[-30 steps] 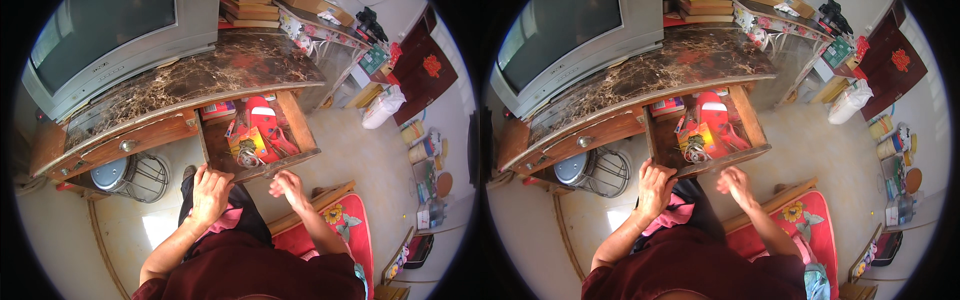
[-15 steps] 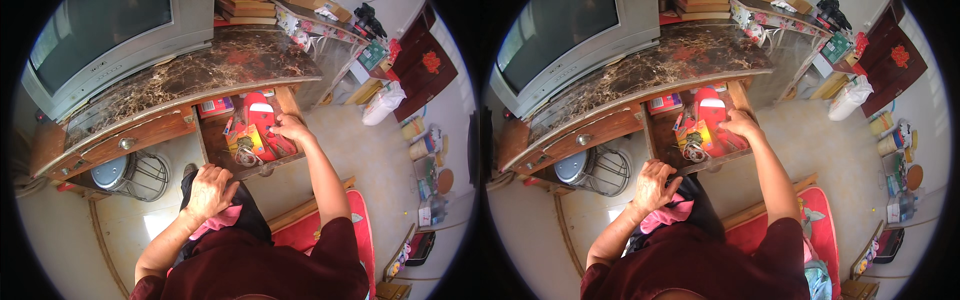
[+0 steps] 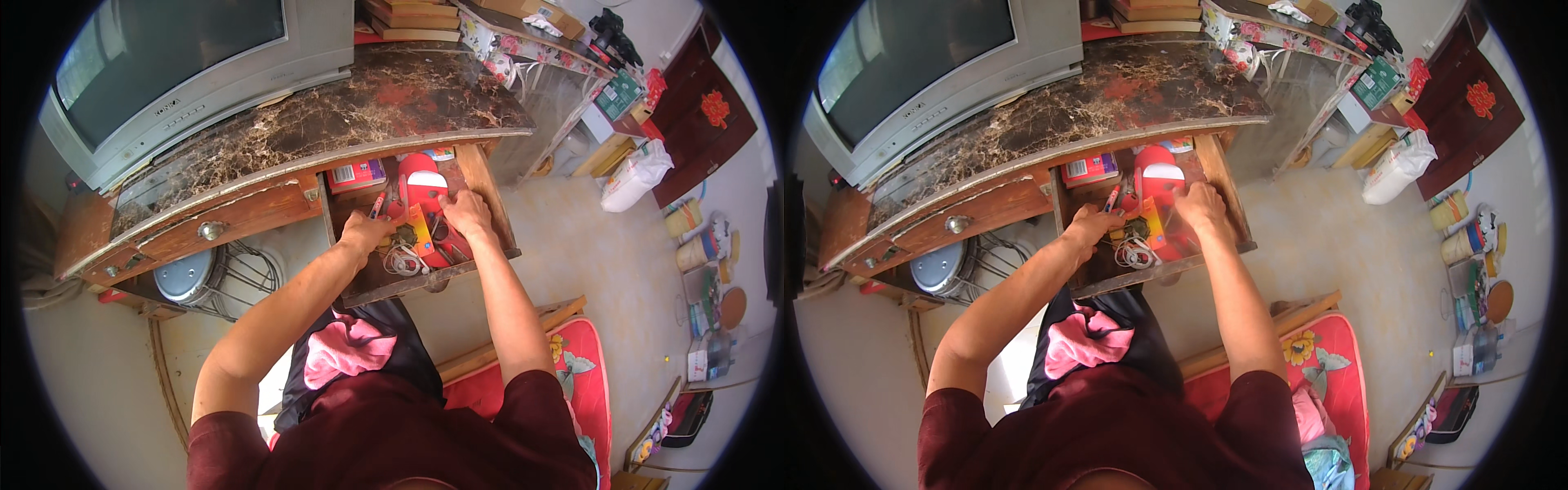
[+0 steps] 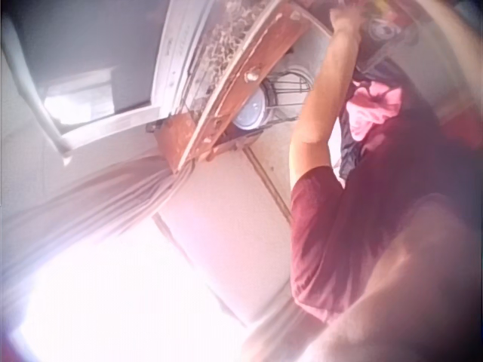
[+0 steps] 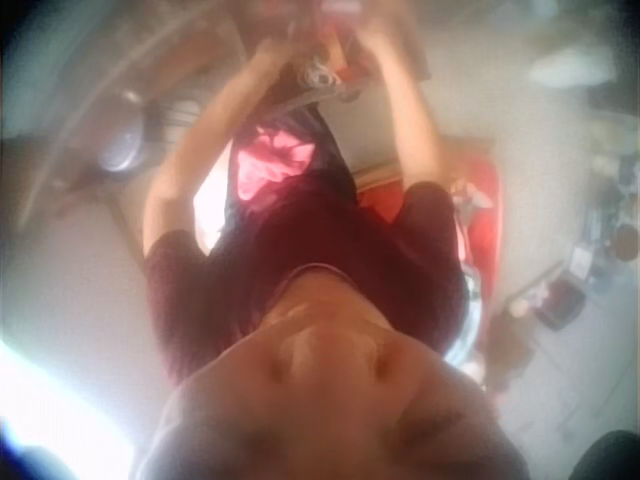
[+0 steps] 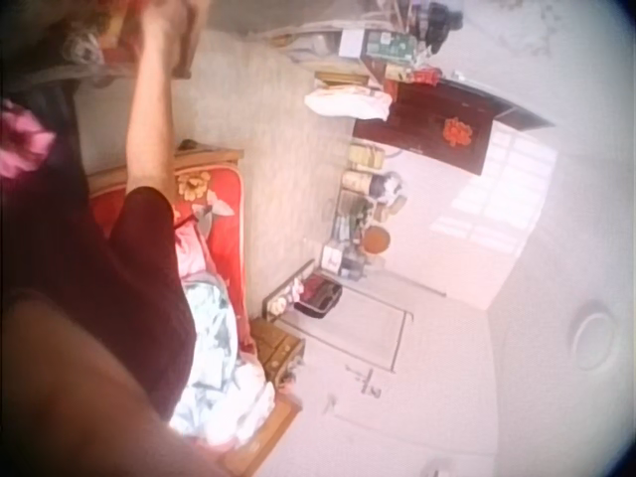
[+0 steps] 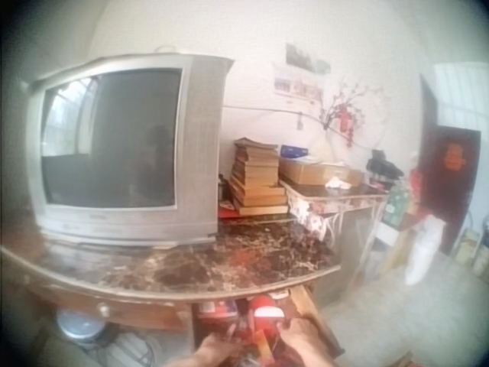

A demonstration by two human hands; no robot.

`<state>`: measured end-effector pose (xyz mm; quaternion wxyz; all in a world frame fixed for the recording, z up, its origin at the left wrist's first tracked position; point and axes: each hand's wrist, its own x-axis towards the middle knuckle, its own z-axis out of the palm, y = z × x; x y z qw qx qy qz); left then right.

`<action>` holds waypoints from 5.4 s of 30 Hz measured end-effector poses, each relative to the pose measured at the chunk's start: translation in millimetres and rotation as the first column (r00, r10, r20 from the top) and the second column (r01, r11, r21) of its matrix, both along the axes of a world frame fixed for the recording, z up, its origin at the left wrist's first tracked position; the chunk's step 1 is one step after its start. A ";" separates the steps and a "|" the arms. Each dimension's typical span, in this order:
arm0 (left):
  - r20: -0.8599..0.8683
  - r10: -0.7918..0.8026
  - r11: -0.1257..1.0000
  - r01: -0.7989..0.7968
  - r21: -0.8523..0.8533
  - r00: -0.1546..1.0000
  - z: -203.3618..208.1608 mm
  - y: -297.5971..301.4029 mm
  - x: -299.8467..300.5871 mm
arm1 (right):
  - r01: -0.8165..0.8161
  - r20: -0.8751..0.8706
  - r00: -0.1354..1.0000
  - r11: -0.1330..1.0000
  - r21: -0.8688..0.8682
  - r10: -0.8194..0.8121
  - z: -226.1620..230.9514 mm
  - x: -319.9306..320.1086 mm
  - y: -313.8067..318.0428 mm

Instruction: The person wipes the top of a TV stand with a cloth, opens a drawer to handle red envelopes and other items inside, and then wipes the seat of a wooden chair.

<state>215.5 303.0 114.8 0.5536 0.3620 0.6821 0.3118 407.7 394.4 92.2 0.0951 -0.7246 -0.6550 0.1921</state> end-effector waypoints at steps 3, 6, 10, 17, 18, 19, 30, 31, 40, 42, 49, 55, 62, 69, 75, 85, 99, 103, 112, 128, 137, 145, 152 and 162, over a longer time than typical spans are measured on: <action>0.023 0.167 0.986 -0.167 0.023 0.986 -58.0 24.7 -0.2 | -0.008 -0.062 0.998 1.000 -0.007 0.008 -0.1 -2.4 4.1; -0.041 0.189 0.982 -0.187 0.032 0.981 -62.8 34.7 21.7 | 0.013 -0.082 0.997 1.000 -0.012 -0.014 -5.0 1.7 5.8; 0.045 0.226 0.972 -0.228 0.053 0.973 -60.2 36.7 42.5 | -0.022 -0.129 0.992 0.999 -0.034 0.017 -16.3 7.3 15.1; 0.185 0.319 0.929 -0.345 0.133 0.930 -68.9 29.6 39.4 | 0.002 -0.152 0.988 0.997 -0.082 -0.014 1.9 -6.6 2.6; 0.185 0.311 0.932 -0.337 0.134 0.932 -62.7 29.2 43.0 | 0.010 -0.152 0.988 0.997 -0.081 -0.022 -3.8 -0.8 6.4; 0.310 0.283 0.949 -0.311 0.042 0.907 -50.4 28.3 46.5 | -0.008 -0.212 0.977 0.996 -0.094 -0.012 -11.0 6.5 13.2; 0.284 0.093 0.988 -0.125 0.095 0.954 -52.8 25.0 37.7 | -0.058 -0.547 0.836 0.998 -0.011 0.043 -22.6 9.9 17.5; 0.284 0.096 0.987 -0.128 0.095 0.954 -55.8 24.0 37.2 | -0.078 -0.562 0.824 0.997 0.014 0.073 -20.3 9.2 15.7; 0.158 -0.124 0.973 0.089 0.211 0.980 -22.4 -5.1 26.8 | 0.056 -0.869 0.492 0.995 0.083 0.045 4.7 3.3 -1.1; 0.007 -0.161 0.946 0.153 0.285 0.987 -12.4 -15.2 25.1 | 0.080 -0.898 0.436 0.992 0.100 0.055 3.7 -0.9 -3.1; -0.494 -0.234 0.874 0.404 0.270 0.837 -9.3 -29.1 0.3 | -0.360 -0.937 0.349 0.922 -0.141 -0.007 6.3 3.6 -1.2; -0.508 -0.244 0.820 0.455 0.346 0.826 -1.9 -28.3 5.2 | -0.215 -0.926 0.359 0.976 0.040 0.117 -12.4 5.8 4.7; -0.045 -0.169 0.771 0.161 0.617 0.985 -7.2 -12.9 -3.6 | -0.260 -0.976 0.163 0.960 0.101 0.147 1.3 -3.0 -3.2; 0.251 -0.077 0.816 -0.084 0.572 0.965 12.7 0.9 -7.0 | -0.532 -0.982 0.022 0.833 0.148 0.189 22.9 5.0 -17.0; 0.280 -0.051 0.820 -0.119 0.559 0.959 -4.1 -0.9 -3.5 | -0.412 -0.944 0.141 0.885 0.218 0.298 24.8 3.8 -14.6; -0.306 -0.011 0.828 0.180 0.531 0.952 23.6 -16.2 9.3 | -0.282 -0.968 -0.062 0.926 0.250 0.242 22.2 6.5 -13.8; -0.465 0.045 0.710 0.299 0.638 0.884 35.5 -21.0 -2.5 | -0.238 -0.920 0.029 0.897 0.373 0.390 12.1 4.9 -14.5; 0.115 0.030 0.601 -0.110 0.791 0.993 23.3 -8.3 -10.5 | 0.126 -0.958 -0.052 0.954 0.273 0.281 40.4 -0.9 -22.4; -0.292 0.363 0.534 0.059 0.844 0.885 26.5 -26.3 -19.9 | 0.153 -0.949 -0.191 0.963 0.223 0.250 38.4 17.2 -32.1; 0.593 -0.010 0.662 -0.439 0.608 0.805 26.3 -33.0 -27.3 | 0.320 -0.804 -0.308 0.851 0.417 0.509 104.3 20.4 -57.7; 0.853 0.004 0.701 -0.610 0.370 0.522 57.2 -61.4 33.5 | 0.342 -0.851 -0.132 0.829 0.443 0.509 72.7 -57.0 -88.3; 0.781 -0.064 0.512 -0.651 0.560 0.621 68.6 -70.0 23.1 | 0.341 -0.873 -0.295 0.896 0.285 0.389 73.7 -82.1 -101.5; 0.669 0.063 0.430 -0.625 0.652 0.741 51.2 -75.3 46.3 | 0.416 -0.920 -0.075 0.851 0.322 0.385 65.3 -91.9 -100.7; 0.459 0.301 0.335 -0.543 0.770 0.836 67.7 -67.6 2.7 | 0.071 -0.901 -0.204 0.924 0.377 0.383 73.1 -106.5 -118.4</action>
